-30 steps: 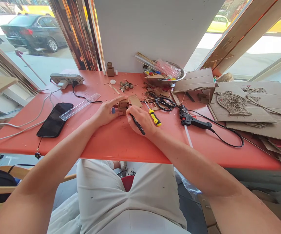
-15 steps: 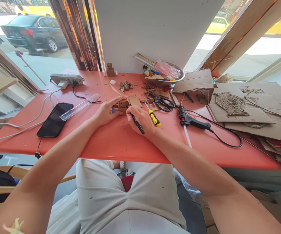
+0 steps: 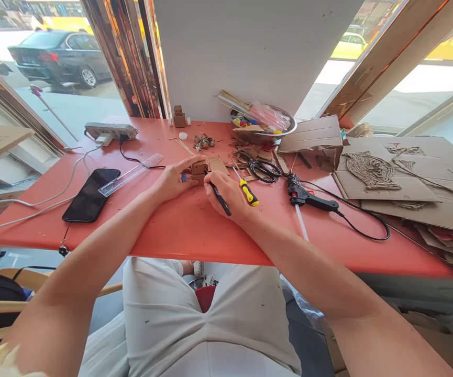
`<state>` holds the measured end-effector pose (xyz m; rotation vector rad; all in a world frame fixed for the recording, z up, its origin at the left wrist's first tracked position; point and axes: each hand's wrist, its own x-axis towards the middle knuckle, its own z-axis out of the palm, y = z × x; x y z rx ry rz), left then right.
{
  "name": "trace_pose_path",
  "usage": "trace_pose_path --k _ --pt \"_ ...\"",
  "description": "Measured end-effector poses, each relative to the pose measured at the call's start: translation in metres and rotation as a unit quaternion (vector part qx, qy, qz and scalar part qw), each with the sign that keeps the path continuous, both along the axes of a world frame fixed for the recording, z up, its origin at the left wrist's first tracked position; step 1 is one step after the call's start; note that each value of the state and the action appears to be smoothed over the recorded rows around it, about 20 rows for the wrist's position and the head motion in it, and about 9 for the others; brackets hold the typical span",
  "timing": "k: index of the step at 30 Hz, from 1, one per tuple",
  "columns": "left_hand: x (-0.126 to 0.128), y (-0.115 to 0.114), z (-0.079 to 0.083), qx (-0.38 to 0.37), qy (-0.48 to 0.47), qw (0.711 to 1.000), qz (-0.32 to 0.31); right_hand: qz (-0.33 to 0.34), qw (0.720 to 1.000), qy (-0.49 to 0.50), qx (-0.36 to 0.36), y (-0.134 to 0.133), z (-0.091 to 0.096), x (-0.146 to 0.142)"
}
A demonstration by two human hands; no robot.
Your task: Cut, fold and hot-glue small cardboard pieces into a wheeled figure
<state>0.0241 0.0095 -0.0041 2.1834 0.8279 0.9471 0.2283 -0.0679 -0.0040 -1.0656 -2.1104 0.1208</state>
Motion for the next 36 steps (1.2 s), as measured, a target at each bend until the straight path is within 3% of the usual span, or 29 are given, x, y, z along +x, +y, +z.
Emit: trace_pose_path --k 36 --pt "0.0025 0.0005 -0.0037 0.008 -0.012 1.000 0.000 0.076 0.997 -0.022 0.019 0.0056 -0.0037 -0.0042"
